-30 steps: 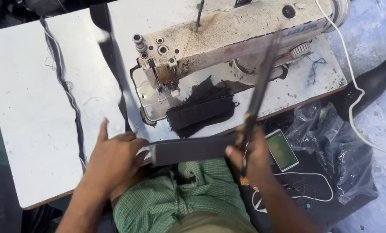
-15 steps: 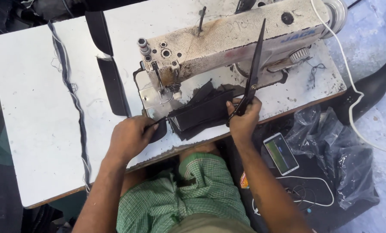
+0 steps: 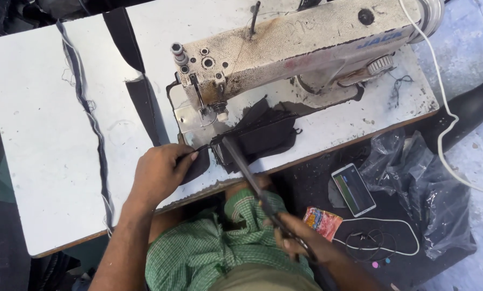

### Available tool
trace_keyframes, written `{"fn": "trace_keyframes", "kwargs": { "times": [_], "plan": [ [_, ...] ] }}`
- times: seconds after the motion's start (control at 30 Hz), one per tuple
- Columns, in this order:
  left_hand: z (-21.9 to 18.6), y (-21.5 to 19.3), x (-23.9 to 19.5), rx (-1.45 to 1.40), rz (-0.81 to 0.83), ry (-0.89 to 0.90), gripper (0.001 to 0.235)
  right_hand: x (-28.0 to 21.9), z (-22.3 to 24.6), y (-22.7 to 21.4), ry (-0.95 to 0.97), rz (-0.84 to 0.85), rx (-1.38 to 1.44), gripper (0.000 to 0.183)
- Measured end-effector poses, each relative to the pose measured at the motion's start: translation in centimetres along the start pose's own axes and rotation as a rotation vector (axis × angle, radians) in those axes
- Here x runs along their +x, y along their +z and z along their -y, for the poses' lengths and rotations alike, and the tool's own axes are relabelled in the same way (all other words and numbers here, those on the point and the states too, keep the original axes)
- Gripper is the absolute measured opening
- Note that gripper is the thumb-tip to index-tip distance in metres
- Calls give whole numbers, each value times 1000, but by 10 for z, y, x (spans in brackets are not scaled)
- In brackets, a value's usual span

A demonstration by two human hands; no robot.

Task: Cutting shoe upper components from a fabric strip using large industrial scissors.

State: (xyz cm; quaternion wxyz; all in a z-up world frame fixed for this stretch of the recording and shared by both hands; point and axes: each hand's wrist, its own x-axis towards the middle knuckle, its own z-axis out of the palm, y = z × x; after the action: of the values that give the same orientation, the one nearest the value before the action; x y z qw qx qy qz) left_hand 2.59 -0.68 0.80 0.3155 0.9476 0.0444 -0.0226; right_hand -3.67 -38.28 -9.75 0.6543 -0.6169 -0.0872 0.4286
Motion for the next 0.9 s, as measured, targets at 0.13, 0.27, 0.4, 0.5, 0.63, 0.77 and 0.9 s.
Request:
{"fn": "trace_keyframes", "kwargs": {
  "times": [0.13, 0.27, 0.4, 0.5, 0.63, 0.77, 0.9],
  "plan": [
    [3, 2, -3, -4, -26, 25, 19, -5, -1, 10, 65, 260, 95, 82],
    [0, 1, -5, 5, -39, 47, 20, 15, 16, 20, 54, 227, 107, 71],
    [3, -3, -14, 44, -8, -18, 21, 28, 30, 29, 248, 103, -14, 58],
    [1, -4, -35, 55, 81, -94, 22, 30, 19, 35, 203, 17, -86, 57],
    [-36, 5, -63, 30, 271, 44, 23, 43, 12, 56, -20, -105, -2, 69],
    [-37, 10, -64, -18, 384, 106, 26, 50, 50, 63, -171, -204, 47, 60],
    [-16, -10, -47, 8, 416, 231, 37, 43, 88, 29, -303, -450, -136, 60]
  ]
}}
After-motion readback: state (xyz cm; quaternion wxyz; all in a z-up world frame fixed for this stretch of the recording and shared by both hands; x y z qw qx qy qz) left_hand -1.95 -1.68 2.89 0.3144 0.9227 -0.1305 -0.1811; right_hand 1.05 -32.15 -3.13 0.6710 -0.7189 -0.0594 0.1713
